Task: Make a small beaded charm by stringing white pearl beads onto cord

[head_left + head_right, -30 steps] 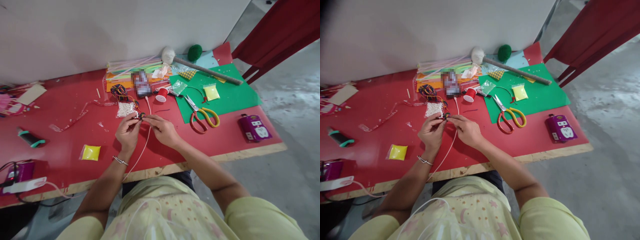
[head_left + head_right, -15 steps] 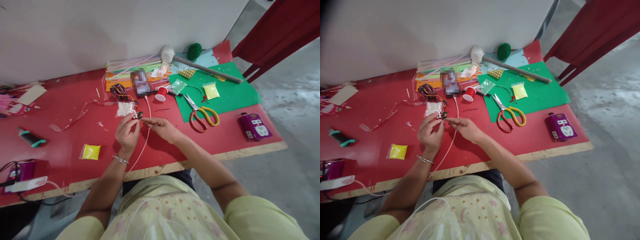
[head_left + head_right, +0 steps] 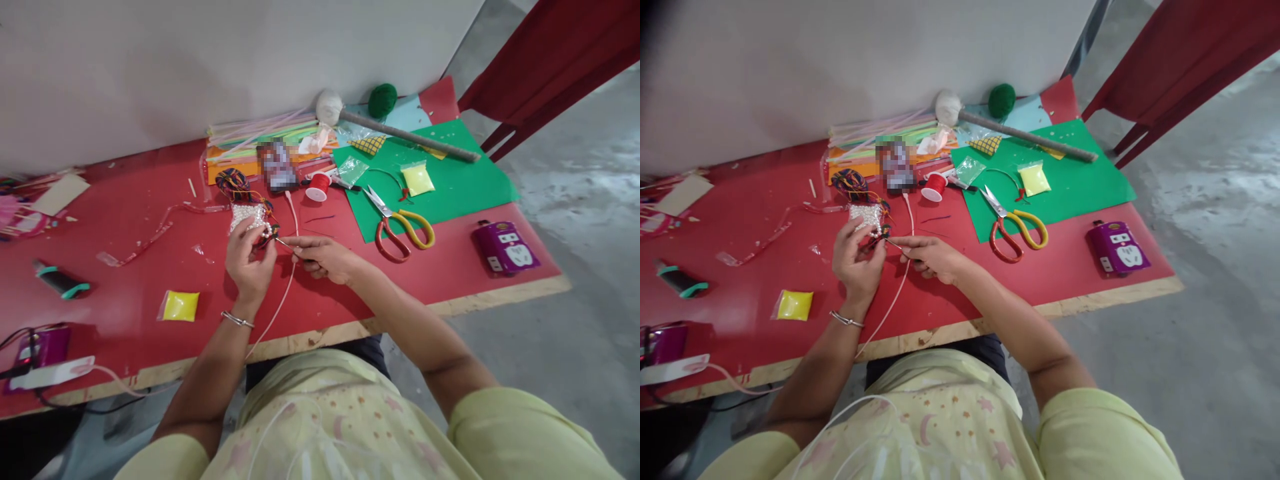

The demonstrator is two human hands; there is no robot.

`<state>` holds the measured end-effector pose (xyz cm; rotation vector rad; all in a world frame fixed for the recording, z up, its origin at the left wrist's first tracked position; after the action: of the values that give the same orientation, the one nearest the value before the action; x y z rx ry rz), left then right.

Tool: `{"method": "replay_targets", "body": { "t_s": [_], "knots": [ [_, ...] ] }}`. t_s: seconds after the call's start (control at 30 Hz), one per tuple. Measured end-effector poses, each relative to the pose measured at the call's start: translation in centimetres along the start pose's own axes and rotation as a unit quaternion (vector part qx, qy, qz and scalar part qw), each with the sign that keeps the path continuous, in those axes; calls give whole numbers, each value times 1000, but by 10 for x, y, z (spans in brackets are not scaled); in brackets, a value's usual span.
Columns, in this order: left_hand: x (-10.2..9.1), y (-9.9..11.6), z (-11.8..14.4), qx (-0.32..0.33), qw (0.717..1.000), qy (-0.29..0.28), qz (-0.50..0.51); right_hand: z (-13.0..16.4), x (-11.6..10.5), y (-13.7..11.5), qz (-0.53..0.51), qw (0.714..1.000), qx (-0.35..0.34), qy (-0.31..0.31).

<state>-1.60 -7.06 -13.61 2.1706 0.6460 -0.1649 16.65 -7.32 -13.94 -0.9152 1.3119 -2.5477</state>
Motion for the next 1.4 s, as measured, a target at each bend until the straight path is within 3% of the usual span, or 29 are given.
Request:
{"method": "replay_targets", "body": {
  "t_s": [0.13,0.2,0.27,0.33,0.4,0.6,0.77,1.3,1.4],
  "knots": [
    [-2,-16,-1,-81,996,18,31,-1,1,0,24,999,-23,-1],
    [-1,-20,-1,-111,992,5,58,-1,0,-3,78,993,-76,49],
    [1,-19,0,-121,989,-6,90,-1,-2,-7,177,962,-162,128],
    [4,-13,1,-113,987,-17,112,-1,-2,-9,275,915,-227,186],
    [7,-4,3,-97,988,-35,114,-4,-2,-8,336,886,-245,204],
    [9,11,5,-26,995,-82,57,-7,-2,-4,383,854,-248,251],
    [9,11,5,13,994,-105,37,-6,-4,-4,385,854,-249,246],
    [10,10,7,-10,991,-118,65,-7,-5,-4,392,856,-238,239],
    [12,7,8,-51,989,-105,95,-7,-4,-4,383,862,-238,233]
  ]
}}
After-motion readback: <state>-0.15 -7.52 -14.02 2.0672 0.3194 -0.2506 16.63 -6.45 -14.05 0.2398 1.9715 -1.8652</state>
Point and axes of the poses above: each hand's wrist, its own z-axis away from the middle knuckle, its own x-axis out of the palm, y = z × x, the point moved 3 cm from there along -z, towards the middle knuckle, and after that the axes turned 8 degrees about z, right-handed, at the moved point
